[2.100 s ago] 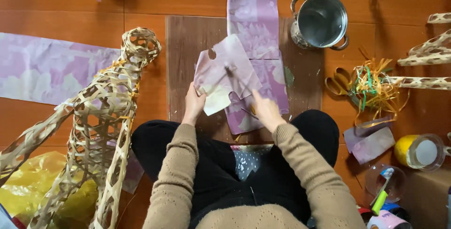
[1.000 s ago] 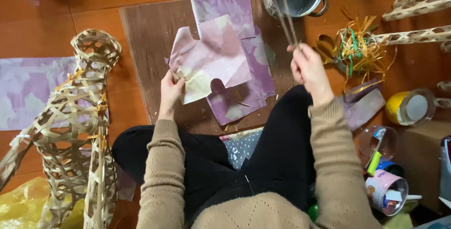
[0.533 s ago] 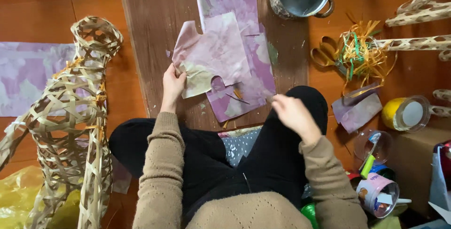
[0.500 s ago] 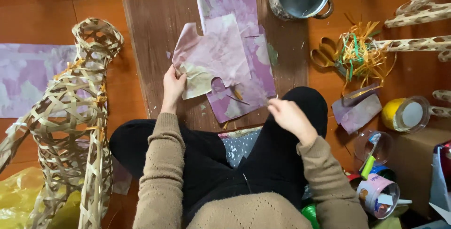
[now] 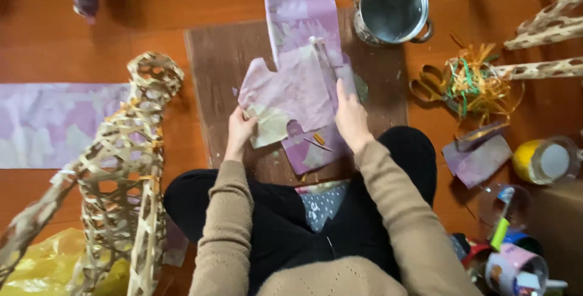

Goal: Crafting a giraffe sculpture by weaving a wicker frame and covering it with patterned paper

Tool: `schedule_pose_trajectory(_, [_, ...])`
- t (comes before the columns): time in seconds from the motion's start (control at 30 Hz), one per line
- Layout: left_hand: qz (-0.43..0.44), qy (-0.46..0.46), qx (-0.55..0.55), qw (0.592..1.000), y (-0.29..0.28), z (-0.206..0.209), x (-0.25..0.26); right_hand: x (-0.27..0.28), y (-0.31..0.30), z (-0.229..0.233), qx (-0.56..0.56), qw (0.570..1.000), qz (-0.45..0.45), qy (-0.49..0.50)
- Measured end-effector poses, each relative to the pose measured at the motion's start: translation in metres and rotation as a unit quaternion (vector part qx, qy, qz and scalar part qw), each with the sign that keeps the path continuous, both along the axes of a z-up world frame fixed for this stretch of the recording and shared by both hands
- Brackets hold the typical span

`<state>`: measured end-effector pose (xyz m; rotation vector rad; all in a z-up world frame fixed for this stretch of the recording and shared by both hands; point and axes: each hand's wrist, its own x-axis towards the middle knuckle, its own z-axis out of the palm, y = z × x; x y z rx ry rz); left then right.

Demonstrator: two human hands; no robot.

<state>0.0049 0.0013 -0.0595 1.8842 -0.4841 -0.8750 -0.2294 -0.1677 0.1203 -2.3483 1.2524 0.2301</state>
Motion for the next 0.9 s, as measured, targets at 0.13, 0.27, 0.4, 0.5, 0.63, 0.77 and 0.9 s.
schedule_pose_trajectory(0.13, [0.019,-0.011,-0.092,0.996,-0.011,0.024,0.005,-0.009,0.045,-0.035,-0.078,0.991,0.111,-0.004])
schedule_pose_trajectory(0.27, [-0.016,-0.058,-0.135,0.989,-0.010,0.058,-0.001,-0.016,0.080,-0.065,-0.180,0.968,0.176,-0.015])
schedule_pose_trajectory(0.4, [-0.005,-0.045,-0.099,0.994,-0.014,0.054,0.000,-0.006,0.085,-0.074,-0.217,0.957,0.192,-0.026])
schedule_pose_trajectory(0.5, [0.029,-0.055,-0.039,0.997,-0.018,0.066,0.000,-0.001,0.090,-0.077,-0.228,0.953,0.199,-0.014])
schedule_pose_trajectory(0.63, [0.059,-0.059,-0.019,0.996,-0.023,0.064,0.002,-0.001,0.093,-0.080,-0.195,0.961,0.196,-0.020])
schedule_pose_trajectory(0.77, [0.083,-0.004,-0.161,0.983,-0.031,0.021,0.006,-0.010,0.094,-0.084,-0.214,0.955,0.204,-0.010])
schedule_pose_trajectory(0.9, [0.117,0.010,-0.163,0.980,-0.041,0.036,0.005,-0.015,0.100,-0.093,-0.189,0.961,0.199,-0.016])
